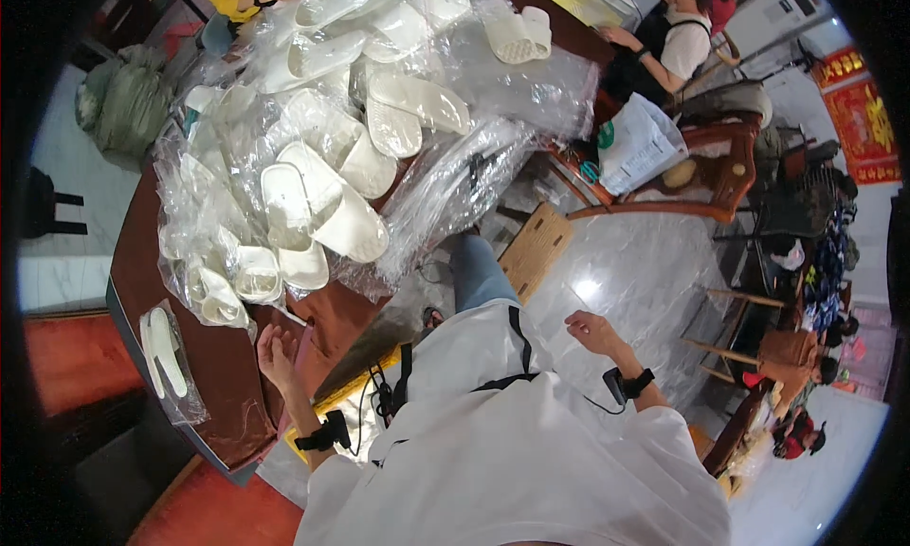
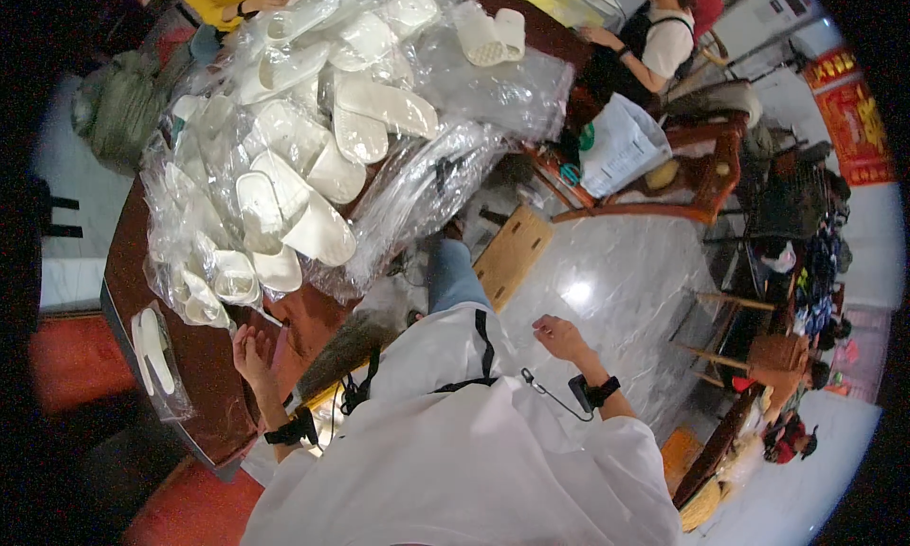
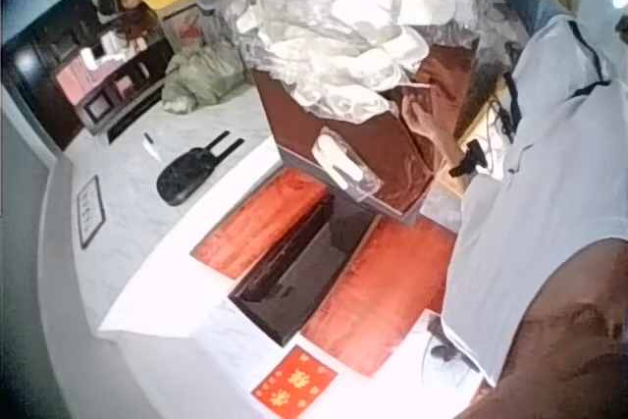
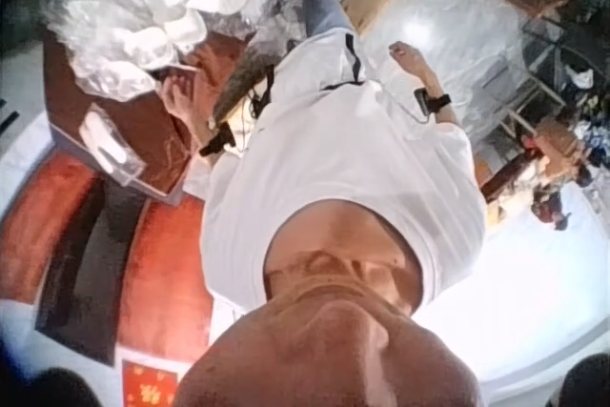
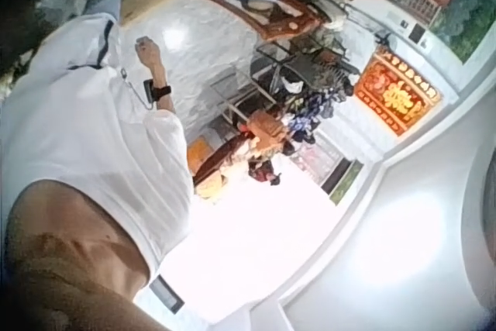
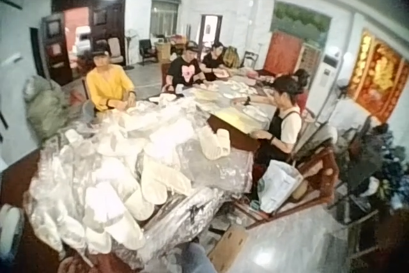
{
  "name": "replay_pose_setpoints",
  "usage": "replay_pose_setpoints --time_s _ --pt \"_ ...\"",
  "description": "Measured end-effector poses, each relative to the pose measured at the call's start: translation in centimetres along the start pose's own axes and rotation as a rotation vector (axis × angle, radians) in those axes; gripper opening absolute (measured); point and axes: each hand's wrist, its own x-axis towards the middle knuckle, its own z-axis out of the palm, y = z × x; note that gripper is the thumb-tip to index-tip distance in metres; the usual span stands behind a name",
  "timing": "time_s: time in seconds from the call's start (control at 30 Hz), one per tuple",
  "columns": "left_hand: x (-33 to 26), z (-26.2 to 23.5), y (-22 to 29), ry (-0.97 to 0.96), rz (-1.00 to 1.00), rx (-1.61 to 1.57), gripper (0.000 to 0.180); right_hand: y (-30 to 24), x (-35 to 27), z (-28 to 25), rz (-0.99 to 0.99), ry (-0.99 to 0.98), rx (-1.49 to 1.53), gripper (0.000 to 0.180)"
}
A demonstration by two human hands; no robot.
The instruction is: Packaging white sandals into plastic bags at a factory table.
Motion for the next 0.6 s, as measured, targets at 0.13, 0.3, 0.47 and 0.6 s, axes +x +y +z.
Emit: replay_pose_setpoints --time_s 0.13,0.3,0.47,0.6 --pt "-0.5 1.3 -0.5 0.139 0.043 -0.009 0.028 1.9 7.5 -5.3 -0.032 -0.053 -0.107 0.021" --pt "-1.5 6.1 -0.8 0.307 -0.025 0.063 0.031 2.4 18.2 -11.8 -0.101 -0.086 -0.152 0.02" --pt "-3.9 12.4 -1.4 0.331 -0.105 0.088 0.032 2.8 27.3 -17.6 -0.126 -0.083 -0.245 0.021" --pt "-5.8 16.3 -0.7 0.332 -0.23 0.15 0.031 2.1 32.7 -21.0 -0.035 -0.206 -0.337 0.027"
